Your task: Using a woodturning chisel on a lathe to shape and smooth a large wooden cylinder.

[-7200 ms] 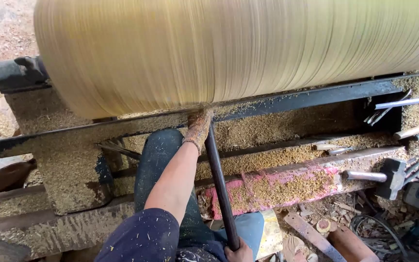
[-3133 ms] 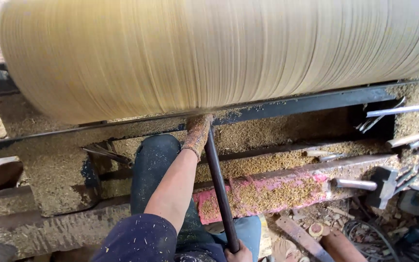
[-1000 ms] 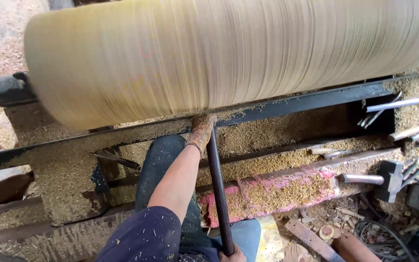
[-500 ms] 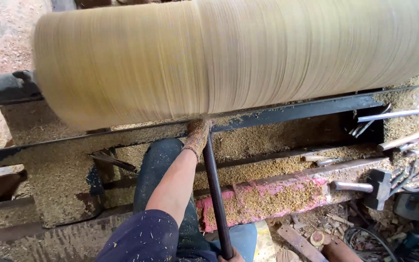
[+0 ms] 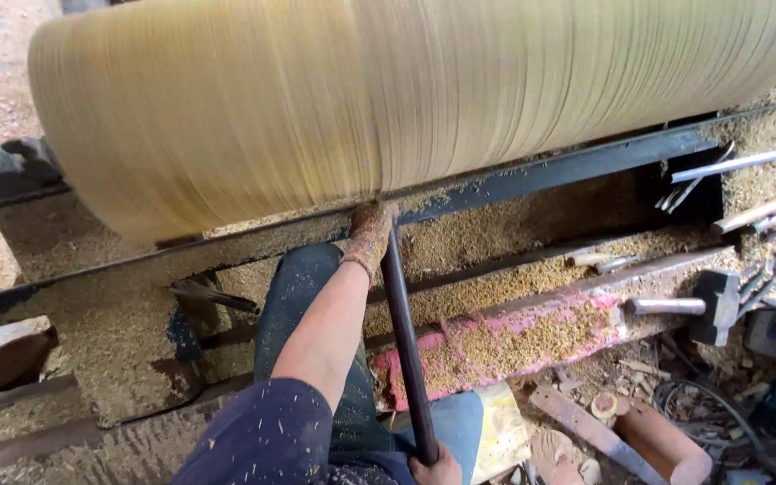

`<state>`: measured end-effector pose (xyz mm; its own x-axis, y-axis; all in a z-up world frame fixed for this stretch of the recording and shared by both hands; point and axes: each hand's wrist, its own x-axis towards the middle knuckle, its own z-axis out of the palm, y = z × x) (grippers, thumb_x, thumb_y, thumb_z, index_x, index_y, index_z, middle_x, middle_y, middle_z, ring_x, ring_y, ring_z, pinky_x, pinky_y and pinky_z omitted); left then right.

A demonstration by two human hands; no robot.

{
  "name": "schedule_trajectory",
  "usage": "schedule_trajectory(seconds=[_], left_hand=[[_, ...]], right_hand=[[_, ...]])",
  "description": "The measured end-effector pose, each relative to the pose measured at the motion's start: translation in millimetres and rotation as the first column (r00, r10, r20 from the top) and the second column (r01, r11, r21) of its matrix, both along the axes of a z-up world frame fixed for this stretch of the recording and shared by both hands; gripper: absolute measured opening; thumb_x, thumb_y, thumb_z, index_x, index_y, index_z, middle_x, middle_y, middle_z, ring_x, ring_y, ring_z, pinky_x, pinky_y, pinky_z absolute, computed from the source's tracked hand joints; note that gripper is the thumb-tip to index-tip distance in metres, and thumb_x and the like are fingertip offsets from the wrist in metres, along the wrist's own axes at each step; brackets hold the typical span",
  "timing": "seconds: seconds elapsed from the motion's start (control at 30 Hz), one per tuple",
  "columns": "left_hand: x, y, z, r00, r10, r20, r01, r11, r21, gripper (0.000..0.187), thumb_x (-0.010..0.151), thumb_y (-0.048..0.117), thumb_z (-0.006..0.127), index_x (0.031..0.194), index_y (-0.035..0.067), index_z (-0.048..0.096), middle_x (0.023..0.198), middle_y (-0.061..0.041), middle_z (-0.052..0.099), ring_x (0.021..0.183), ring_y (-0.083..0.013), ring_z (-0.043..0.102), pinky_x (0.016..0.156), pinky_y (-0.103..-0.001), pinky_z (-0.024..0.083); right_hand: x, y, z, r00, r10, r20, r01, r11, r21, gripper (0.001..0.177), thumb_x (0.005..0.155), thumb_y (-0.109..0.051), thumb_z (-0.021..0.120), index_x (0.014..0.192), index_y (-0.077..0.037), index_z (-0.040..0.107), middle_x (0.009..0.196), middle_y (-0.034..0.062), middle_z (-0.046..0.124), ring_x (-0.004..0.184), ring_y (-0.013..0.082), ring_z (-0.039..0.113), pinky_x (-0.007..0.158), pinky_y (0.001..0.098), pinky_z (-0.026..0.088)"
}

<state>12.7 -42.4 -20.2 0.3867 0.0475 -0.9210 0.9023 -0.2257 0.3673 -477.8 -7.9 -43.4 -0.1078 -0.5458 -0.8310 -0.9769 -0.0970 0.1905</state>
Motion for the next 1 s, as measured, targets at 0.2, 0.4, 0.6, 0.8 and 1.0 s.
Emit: schedule_trajectory(seconds=[0.2,0.4,0.6,0.8,1.0], left_hand=[[0,3,12,0.995,0.089,-0.035,-0.091,0.995,-0.039,0.007,0.072,0.011,0.062,0.07,0.006,0.058,0.055,-0.01,0.06,0.044,-0.0203,0.059,0.039,-0.033,0.046],[-11,3,-23,0.99,0.123,0.071,-0.119,0.991,-0.061,0.008,0.088,0.008,0.071,0.086,0.001,0.068,0.062,-0.009,0.066,0.044,-0.0167,0.061,0.037,-0.026,0.054],[-5,12,22,0.995,0.092,0.033,-0.089,0.993,-0.08,0.008,0.083,0.012,0.06,0.076,0.01,0.063,0.059,-0.004,0.055,0.05,-0.018,0.054,0.046,-0.033,0.047],[-2,2,-53,0.984,0.134,-0.116,-0.121,0.986,0.115,0.017,0.09,0.007,0.072,0.084,0.004,0.056,0.064,-0.005,0.056,0.045,-0.0127,0.054,0.039,-0.024,0.051],[6,10,-5,0.984,0.147,-0.103,-0.122,0.969,0.215,0.02,0.086,0.017,0.066,0.07,0.01,0.056,0.054,-0.005,0.057,0.043,-0.0172,0.054,0.04,-0.031,0.047]], right_hand=[[10,-9,9,0.999,-0.001,-0.042,0.002,1.0,0.03,0.045,0.064,-0.039,0.076,0.108,-0.03,0.079,0.092,0.0039,0.08,0.098,0.0218,0.076,0.086,0.0279,0.056],[-1,-19,5,0.998,0.04,-0.038,-0.039,0.998,0.041,0.048,0.066,-0.04,0.076,0.113,-0.035,0.078,0.093,0.0013,0.082,0.099,0.0189,0.078,0.088,0.0268,0.058],[0,-25,3,0.997,0.07,-0.013,-0.07,0.997,0.045,0.049,0.065,-0.037,0.076,0.114,-0.035,0.078,0.092,0.001,0.082,0.098,0.0202,0.078,0.087,0.0271,0.058],[12,-27,12,0.997,0.059,0.04,-0.061,0.996,0.062,0.046,0.067,-0.033,0.076,0.113,-0.03,0.078,0.09,0.0032,0.082,0.093,0.0206,0.078,0.086,0.028,0.059],[27,-37,19,0.995,0.093,-0.018,-0.09,0.986,0.143,0.046,0.069,-0.035,0.075,0.115,-0.033,0.075,0.096,-0.0005,0.079,0.098,0.0172,0.074,0.089,0.0246,0.055]])
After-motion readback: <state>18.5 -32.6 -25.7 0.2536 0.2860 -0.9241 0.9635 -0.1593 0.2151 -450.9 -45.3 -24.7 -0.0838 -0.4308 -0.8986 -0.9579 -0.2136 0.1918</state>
